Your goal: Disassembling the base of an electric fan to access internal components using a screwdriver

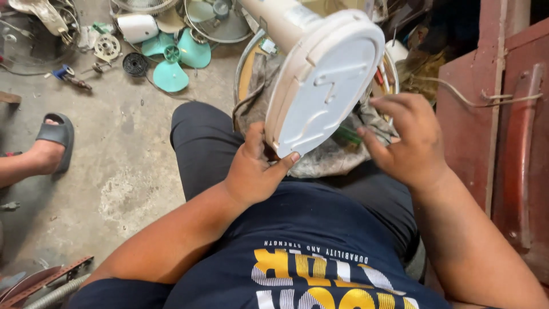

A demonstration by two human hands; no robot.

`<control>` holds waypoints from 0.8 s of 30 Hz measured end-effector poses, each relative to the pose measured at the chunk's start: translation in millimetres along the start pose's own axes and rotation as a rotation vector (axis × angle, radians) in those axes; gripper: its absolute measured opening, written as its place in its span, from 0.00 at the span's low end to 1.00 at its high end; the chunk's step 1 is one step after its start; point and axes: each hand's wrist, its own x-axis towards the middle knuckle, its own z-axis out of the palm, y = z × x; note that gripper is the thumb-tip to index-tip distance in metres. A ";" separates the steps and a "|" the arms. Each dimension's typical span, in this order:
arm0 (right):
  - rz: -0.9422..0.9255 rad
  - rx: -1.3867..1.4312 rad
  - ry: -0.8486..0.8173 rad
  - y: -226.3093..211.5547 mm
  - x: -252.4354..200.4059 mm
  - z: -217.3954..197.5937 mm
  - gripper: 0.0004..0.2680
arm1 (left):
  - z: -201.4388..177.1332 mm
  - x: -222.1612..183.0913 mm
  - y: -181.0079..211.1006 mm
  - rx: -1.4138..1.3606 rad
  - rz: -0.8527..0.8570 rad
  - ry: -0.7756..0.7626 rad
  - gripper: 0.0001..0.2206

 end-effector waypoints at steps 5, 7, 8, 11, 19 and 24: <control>0.170 0.170 -0.042 -7.2 16.0 -12.0 0.26 | 3.7 2.4 -15.5 0.158 0.118 0.082 0.24; 0.417 0.391 -0.087 -19.0 26.3 -12.2 0.35 | 5.6 6.2 -18.2 0.228 0.152 0.109 0.23; 0.441 0.616 -0.084 -25.7 32.7 -10.2 0.39 | 6.9 8.9 -18.8 0.254 0.276 0.142 0.26; 0.458 0.950 -0.015 -32.4 42.6 11.8 0.44 | 9.8 16.3 -15.9 0.303 0.458 0.128 0.29; 0.587 1.123 0.285 4.4 15.2 72.5 0.35 | 4.9 17.8 16.3 0.450 0.558 0.029 0.30; 0.517 1.312 0.421 5.7 23.7 75.8 0.27 | 8.7 27.6 6.8 0.580 0.756 0.124 0.31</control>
